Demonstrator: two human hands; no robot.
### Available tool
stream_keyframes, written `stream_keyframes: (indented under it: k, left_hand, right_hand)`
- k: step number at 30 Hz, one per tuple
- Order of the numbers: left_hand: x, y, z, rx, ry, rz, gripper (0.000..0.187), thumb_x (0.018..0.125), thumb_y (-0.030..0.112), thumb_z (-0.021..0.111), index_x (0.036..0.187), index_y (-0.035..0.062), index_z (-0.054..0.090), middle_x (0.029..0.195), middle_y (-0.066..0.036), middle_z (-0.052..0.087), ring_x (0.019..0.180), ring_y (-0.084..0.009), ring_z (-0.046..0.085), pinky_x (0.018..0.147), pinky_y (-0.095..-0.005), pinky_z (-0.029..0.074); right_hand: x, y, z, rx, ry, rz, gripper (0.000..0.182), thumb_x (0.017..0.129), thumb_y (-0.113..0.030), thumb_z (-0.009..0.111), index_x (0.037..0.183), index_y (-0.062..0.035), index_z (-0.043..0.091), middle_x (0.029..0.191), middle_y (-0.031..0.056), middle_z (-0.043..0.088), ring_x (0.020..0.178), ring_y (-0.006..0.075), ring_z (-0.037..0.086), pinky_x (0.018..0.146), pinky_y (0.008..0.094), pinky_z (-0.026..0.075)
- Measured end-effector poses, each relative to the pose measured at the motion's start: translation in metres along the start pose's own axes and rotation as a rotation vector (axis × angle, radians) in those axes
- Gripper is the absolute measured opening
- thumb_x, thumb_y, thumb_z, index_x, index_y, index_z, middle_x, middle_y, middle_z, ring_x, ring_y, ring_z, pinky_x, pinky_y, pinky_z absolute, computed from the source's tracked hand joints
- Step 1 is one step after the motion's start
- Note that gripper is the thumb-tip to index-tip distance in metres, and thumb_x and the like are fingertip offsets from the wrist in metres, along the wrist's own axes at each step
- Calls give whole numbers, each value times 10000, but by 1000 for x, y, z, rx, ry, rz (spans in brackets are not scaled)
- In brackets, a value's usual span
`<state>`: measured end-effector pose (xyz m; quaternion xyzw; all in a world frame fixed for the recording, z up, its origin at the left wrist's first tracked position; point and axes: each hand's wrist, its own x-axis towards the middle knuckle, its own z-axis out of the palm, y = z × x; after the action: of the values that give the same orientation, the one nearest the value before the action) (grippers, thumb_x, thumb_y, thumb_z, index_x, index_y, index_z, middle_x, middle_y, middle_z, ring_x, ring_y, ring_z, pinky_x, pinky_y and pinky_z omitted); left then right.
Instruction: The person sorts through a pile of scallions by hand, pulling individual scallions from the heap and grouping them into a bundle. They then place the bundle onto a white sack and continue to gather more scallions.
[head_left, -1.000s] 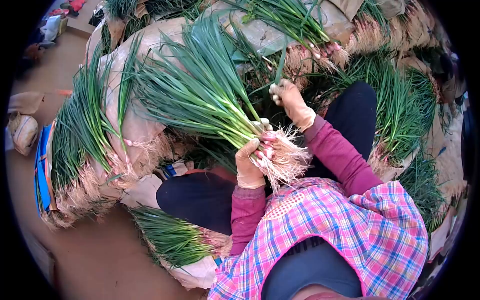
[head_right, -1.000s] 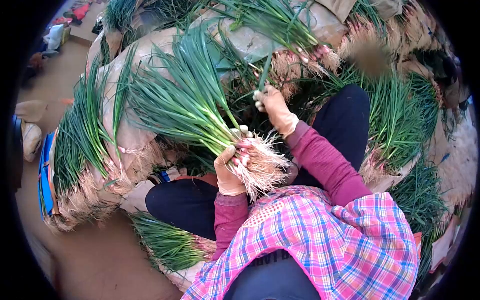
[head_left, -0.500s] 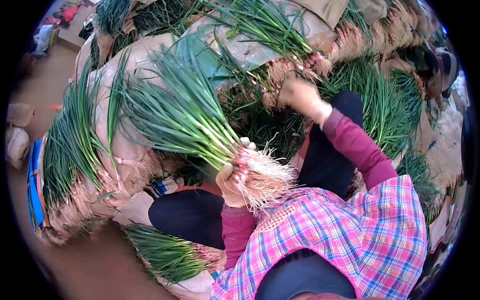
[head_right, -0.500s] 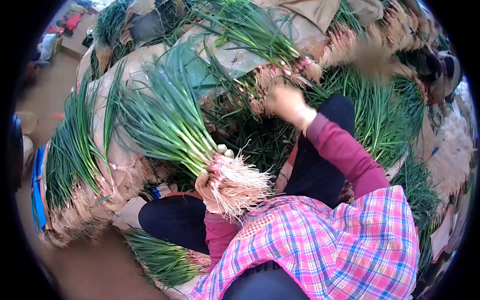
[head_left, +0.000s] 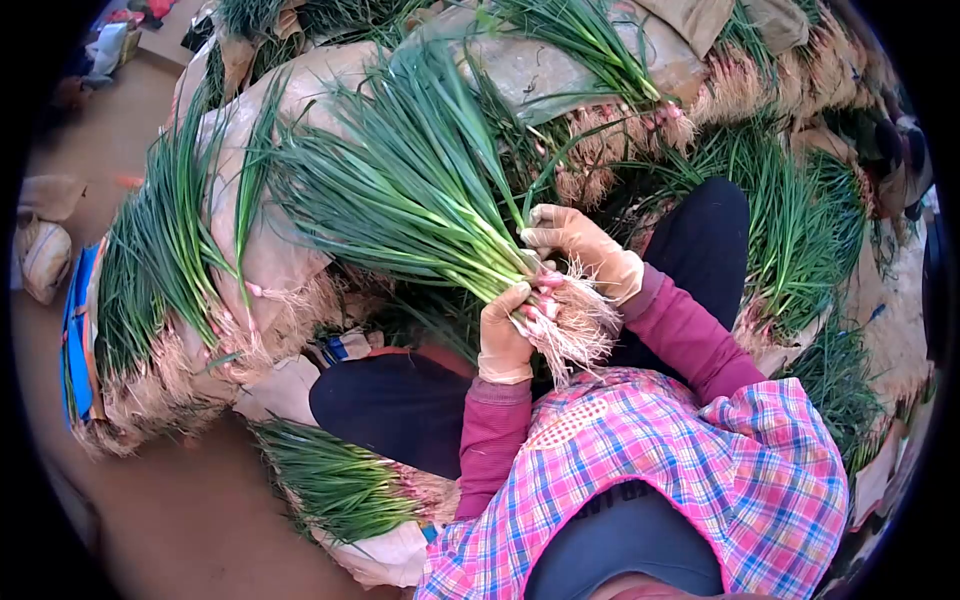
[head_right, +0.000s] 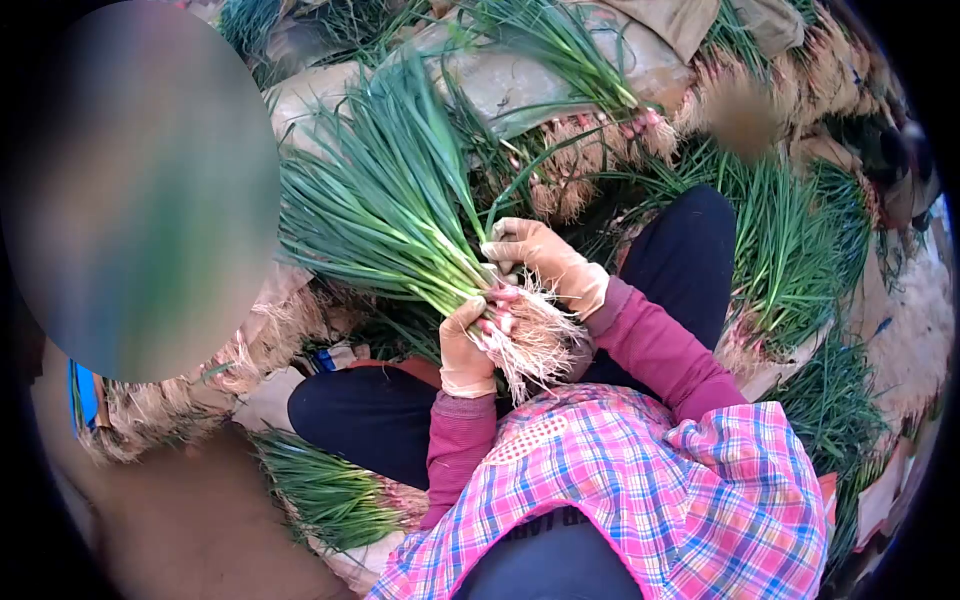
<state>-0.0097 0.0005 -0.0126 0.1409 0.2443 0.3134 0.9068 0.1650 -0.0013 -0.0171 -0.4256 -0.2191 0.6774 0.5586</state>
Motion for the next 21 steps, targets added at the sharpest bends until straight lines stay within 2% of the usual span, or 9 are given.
stream_keyframes:
  k: [4, 7, 9, 10, 11, 13, 15, 17, 21]
  left_hand:
    - [-1, -2, 5, 70, 33, 71, 486, 789, 130, 579, 1181, -148, 504, 970, -237, 660, 684, -186, 613, 645, -253, 538]
    - [-2, 3, 4, 52, -53, 56, 509, 786, 118, 581, 1217, -138, 488, 977, -241, 657, 662, -197, 604, 617, -257, 525]
    - [-7, 1, 8, 40, -56, 77, 526, 790, 99, 563, 1255, -128, 468, 987, -233, 655, 641, -194, 594, 601, -258, 511]
    - [-7, 2, 8, 42, -56, 51, 522, 795, 90, 553, 1263, -123, 464, 991, -230, 651, 646, -196, 595, 611, -264, 516]
    - [-8, 3, 6, 44, -55, 30, 519, 799, 82, 544, 1271, -119, 461, 996, -227, 647, 651, -197, 596, 620, -271, 521]
    - [-4, 0, -5, 85, -12, 0, 461, 823, 86, 528, 1227, -130, 485, 996, -216, 642, 705, -212, 619, 653, -289, 537]
    - [3, -8, -28, -34, -28, -92, 420, 825, 95, 533, 1170, -142, 511, 992, -214, 645, 720, -221, 629, 658, -294, 541]
    - [1, -4, -33, -8, -36, -144, 342, 833, 83, 546, 1132, -84, 560, 996, -214, 661, 680, -199, 637, 608, -243, 521]
    - [1, -1, -39, 25, -83, -149, 335, 821, 77, 547, 1112, -87, 576, 987, -186, 677, 677, -164, 636, 574, -194, 480]
  right_hand:
    - [11, 27, 1, 117, 118, -91, 120, 879, -139, 659, 822, -100, 560, 674, -33, 548, 557, 54, 487, 498, 200, 397]
    - [33, 34, -24, 90, 440, -269, 104, 896, -159, 638, 859, -82, 578, 708, -30, 576, 622, 71, 517, 558, 250, 437]
    - [49, 28, -56, -399, 588, -375, 176, 894, -217, 640, 910, -50, 586, 760, -5, 621, 638, 100, 544, 574, 267, 454]
    - [43, 27, -62, -1189, 616, -450, 298, 887, -300, 647, 997, -31, 583, 814, 25, 651, 629, 111, 554, 573, 261, 459]
    - [35, 28, -67, -1389, 458, -140, 393, 877, -357, 653, 1075, -27, 573, 844, 40, 664, 619, 116, 565, 564, 241, 457]
    - [18, 9, -34, -438, 225, 110, 447, 866, -379, 666, 1115, -20, 569, 846, 41, 660, 609, 123, 575, 559, 242, 461]
    - [18, 9, -3, -335, 153, -98, 373, 849, -245, 696, 1108, -8, 572, 814, 22, 631, 619, 80, 560, 540, 230, 452]
    - [29, -13, 13, -539, 200, -241, 273, 834, -125, 677, 1069, -15, 594, 787, 9, 619, 687, 81, 563, 641, 250, 476]
    - [53, -81, 95, -561, 85, -435, 247, 889, -142, 609, 1089, 3, 607, 853, 17, 653, 781, 97, 601, 744, 242, 473]
